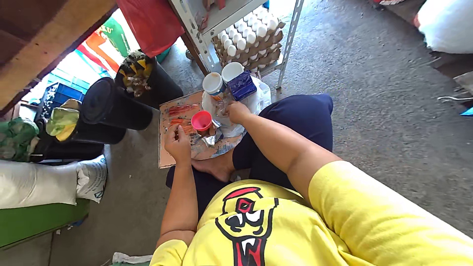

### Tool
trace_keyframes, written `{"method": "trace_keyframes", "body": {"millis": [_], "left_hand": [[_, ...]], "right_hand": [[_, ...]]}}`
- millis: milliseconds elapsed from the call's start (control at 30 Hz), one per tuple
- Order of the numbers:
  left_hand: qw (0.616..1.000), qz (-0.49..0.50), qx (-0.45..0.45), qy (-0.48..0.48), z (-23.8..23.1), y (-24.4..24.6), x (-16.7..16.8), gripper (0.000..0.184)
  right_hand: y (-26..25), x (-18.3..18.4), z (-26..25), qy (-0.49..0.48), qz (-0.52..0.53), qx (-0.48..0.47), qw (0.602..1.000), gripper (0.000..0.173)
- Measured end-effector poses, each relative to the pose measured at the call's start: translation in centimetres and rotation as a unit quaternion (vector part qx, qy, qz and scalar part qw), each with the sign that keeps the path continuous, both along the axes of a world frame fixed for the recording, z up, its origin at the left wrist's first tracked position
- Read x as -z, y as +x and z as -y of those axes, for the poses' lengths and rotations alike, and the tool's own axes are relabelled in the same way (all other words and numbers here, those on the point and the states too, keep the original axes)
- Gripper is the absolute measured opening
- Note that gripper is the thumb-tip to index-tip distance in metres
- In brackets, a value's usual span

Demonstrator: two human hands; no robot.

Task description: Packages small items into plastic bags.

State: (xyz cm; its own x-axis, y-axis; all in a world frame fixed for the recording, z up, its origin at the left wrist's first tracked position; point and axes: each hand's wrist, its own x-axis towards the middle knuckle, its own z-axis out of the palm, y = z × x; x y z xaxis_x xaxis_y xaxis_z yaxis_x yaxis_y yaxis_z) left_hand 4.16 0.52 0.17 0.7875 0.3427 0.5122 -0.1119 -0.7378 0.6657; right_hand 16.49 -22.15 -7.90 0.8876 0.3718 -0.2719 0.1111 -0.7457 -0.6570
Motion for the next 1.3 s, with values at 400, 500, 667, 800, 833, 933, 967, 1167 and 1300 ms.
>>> {"method": "trace_keyframes", "body": {"millis": [400,500,667,800,833,933,967,1167,1300], "left_hand": [[0.993,0.015,0.115,-0.018,3.9,-1.1,-2.3,0.020],[0.991,-0.008,0.131,-0.017,4.5,-1.5,-2.5,0.018],[0.965,-0.119,0.192,-0.130,6.9,-1.4,-4.0,0.015],[0.883,-0.319,0.180,-0.292,10.1,-0.1,-5.1,0.032],[0.860,-0.350,0.174,-0.330,10.8,0.3,-5.1,0.040],[0.806,-0.382,0.131,-0.433,12.4,1.9,-5.1,0.057],[0.795,-0.375,0.122,-0.461,12.5,2.4,-5.1,0.055],[0.801,-0.251,0.140,-0.524,12.2,4.7,-6.3,0.016],[0.856,-0.194,0.125,-0.462,11.5,5.0,-8.2,0.018]], "right_hand": [[-1.7,-0.9,0.3,-0.033,-0.039,-0.017,0.999,0.028],[-1.3,-1.3,0.7,0.014,-0.028,0.008,0.999,0.024],[-1.9,-4.2,1.6,0.166,0.046,0.108,0.979,0.026],[-3.7,-7.4,2.9,0.366,0.008,0.126,0.922,0.040],[-4.2,-7.7,3.4,0.420,-0.025,0.111,0.901,0.049],[-5.0,-7.6,4.6,0.550,-0.123,0.042,0.825,0.053],[-5.1,-7.7,5.0,0.562,-0.149,0.024,0.813,0.052],[-4.6,-8.1,6.3,0.549,-0.175,-0.030,0.817,0.039],[-4.0,-8.1,6.8,0.401,-0.092,-0.049,0.910,0.024]]}}
